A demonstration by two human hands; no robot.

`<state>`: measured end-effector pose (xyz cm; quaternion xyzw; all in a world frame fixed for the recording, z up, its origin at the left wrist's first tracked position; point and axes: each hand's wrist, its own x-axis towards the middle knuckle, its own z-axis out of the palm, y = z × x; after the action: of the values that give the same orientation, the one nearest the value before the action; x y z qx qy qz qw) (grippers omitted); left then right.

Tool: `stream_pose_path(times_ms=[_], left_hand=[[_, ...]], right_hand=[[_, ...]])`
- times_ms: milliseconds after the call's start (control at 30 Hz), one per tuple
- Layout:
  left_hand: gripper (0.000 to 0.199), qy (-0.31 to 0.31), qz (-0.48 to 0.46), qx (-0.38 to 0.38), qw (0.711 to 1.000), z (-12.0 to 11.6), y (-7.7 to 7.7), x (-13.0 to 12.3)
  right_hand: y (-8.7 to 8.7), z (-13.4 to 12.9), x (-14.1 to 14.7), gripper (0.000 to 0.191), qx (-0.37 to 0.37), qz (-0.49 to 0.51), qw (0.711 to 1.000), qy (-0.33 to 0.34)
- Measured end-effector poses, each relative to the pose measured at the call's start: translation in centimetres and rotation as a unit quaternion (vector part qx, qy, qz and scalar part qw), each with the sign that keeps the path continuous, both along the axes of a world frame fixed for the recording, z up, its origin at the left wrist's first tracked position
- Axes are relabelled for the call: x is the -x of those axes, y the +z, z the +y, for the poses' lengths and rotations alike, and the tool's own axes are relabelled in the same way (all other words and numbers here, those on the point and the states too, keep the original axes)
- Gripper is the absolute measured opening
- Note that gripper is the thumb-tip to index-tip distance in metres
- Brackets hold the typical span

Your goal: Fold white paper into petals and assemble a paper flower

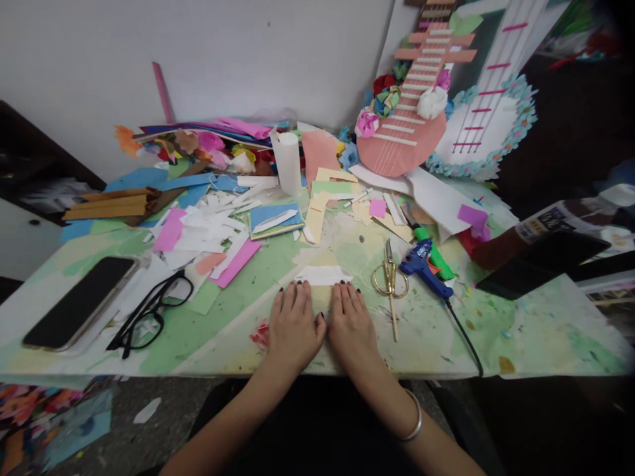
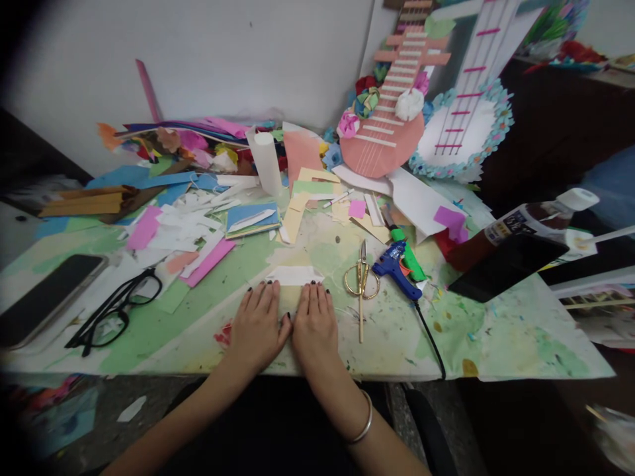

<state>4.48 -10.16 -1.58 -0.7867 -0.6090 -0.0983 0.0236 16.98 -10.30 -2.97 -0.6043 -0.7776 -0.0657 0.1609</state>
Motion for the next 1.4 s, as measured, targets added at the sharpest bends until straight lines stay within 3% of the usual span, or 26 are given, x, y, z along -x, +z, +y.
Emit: stream_pose_path(times_ms=[400, 600, 700, 767, 867, 967, 1033, 1133, 1233, 1400], left_hand=[[0.059, 0.070, -0.006, -0.011, 0.997, -0.4, 0.8, 0.1], [0.056, 0.067, -0.038, -0.014, 0.997, -0.5, 0.7, 0.6], [0.054, 0.057, -0.063, -0.020, 0.996, -0.6, 0.6, 1.0], [0.053, 0.051, -0.081, -0.023, 0.995, -0.7, 0.5, 1.3], [0.049, 0.043, -0.110, -0.027, 0.993, -0.7, 0.4, 1.8], [0.042, 0.041, -0.156, -0.046, 0.986, -0.6, 0.1, 2.2], [0.037, 0.041, -0.189, -0.062, 0.979, -0.5, -0.1, 2.5], [0.034, 0.039, -0.220, -0.073, 0.972, -0.5, -0.4, 2.9], [0.033, 0.040, -0.231, -0.072, 0.969, -0.6, -0.7, 3.1], [0.032, 0.035, -0.229, -0.088, 0.969, -0.6, -0.9, 3.1]], right_hand=[[1.0, -0.4, -0.1, 0.050, 0.010, -0.023, 0.999, -0.038], [0.6, -1.1, 0.1, 0.046, 0.004, -0.043, 0.997, -0.065], [1.5, -0.8, -1.2, 0.040, -0.011, -0.028, 0.998, -0.052], [3.3, 0.3, -2.1, 0.029, 0.024, 0.007, 1.000, -0.017], [6.9, 4.1, -2.3, 0.022, 0.050, 0.037, 0.998, -0.029], [9.4, 9.3, -0.6, 0.029, 0.138, 0.062, 0.987, 0.055], [9.8, 12.4, 1.0, 0.028, 0.252, 0.020, 0.957, 0.142], [8.9, 15.0, 2.9, 0.018, 0.312, -0.011, 0.929, 0.197], [8.1, 15.5, 3.8, 0.024, 0.337, -0.028, 0.913, 0.226], [8.3, 15.3, 4.1, 0.032, 0.382, -0.057, 0.886, 0.256]])
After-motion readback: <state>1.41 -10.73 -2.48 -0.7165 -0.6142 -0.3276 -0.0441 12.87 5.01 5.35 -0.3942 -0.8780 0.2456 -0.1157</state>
